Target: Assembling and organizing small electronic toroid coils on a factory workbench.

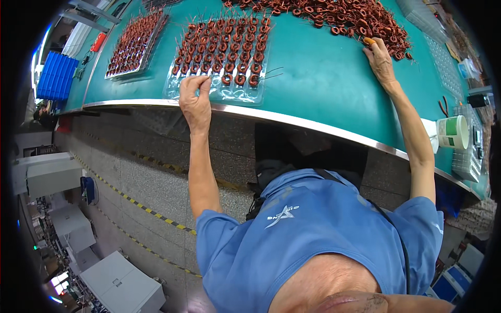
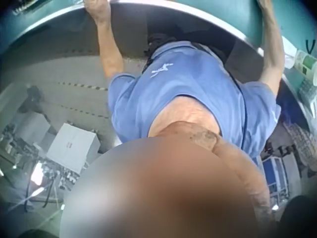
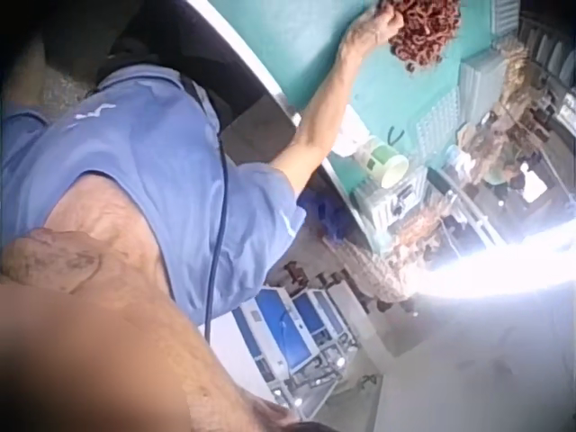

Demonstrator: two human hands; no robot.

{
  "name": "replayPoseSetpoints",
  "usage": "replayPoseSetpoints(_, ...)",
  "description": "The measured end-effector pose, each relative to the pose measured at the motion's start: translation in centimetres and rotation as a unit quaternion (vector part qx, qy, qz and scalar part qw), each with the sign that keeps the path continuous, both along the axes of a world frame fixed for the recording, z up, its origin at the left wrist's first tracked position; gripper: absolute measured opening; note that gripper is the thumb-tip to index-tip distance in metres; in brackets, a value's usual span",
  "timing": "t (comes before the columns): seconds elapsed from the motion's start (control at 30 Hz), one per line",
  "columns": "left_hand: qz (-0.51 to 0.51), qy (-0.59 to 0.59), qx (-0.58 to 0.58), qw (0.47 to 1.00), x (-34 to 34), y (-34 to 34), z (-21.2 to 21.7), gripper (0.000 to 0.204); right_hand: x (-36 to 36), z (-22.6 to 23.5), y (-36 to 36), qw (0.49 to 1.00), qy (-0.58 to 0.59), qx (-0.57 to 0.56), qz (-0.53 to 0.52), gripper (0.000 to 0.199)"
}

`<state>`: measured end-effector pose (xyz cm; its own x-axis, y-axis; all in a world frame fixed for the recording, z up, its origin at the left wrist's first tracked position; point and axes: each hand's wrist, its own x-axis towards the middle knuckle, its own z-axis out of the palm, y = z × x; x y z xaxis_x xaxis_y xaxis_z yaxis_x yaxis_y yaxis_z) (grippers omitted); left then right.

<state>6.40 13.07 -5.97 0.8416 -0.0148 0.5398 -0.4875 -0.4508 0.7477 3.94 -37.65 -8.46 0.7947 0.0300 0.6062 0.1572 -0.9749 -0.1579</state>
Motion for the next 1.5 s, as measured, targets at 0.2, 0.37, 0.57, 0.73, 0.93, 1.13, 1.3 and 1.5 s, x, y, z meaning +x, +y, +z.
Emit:
replayPoseSetpoints(0.2, 0.014, -0.022, 0.111, 0.994, 2.8, -0.1, -1.5, 0.012, -0.4, 2.0, 0.3, 0.993, -0.031, 0.11, -0.038, 0.025)
replayPoseSetpoints(0.37, 0.03, 0.013, 0.212, 0.977, 4.1, 1.0, -1.8, 0.018, -2.0, 4.7, -0.1, 0.965, -0.083, 0.248, -0.019, 0.029)
replayPoseSetpoints(0.57, 0.025, -0.056, 0.048, 0.997, -6.5, -8.6, 4.6, 0.017, -9.2, 7.3, 12.6, 0.803, 0.013, 0.588, 0.091, 0.034)
replayPoseSetpoints(0.73, -0.218, -0.065, 0.065, 0.972, -11.5, -19.1, 2.6, 0.055, -12.0, 6.7, 19.0, 0.8, 0.005, 0.582, 0.146, 0.018)
replayPoseSetpoints(0.93, -0.321, 0.224, -0.195, 0.899, -11.4, -18.7, 0.9, 0.042, -13.6, 5.9, 18.9, 0.909, -0.024, 0.379, 0.171, 0.022)
replayPoseSetpoints(1.13, -0.491, 0.402, -0.371, 0.678, -10.8, -16.7, 1.9, 0.042, -12.4, 8.0, 15.3, 0.912, 0.051, 0.335, 0.233, 0.046)
replayPoseSetpoints(1.3, -0.48, 0.427, -0.41, 0.648, -11.3, -17.0, 2.2, 0.041, -13.2, 8.2, 14.7, 0.892, 0.128, 0.31, 0.303, 0.048)
replayPoseSetpoints(1.5, -0.405, 0.375, -0.309, 0.775, -12.2, -18.2, 1.4, 0.033, -13.3, 5.6, 16.0, 0.895, 0.096, 0.397, 0.18, 0.02)
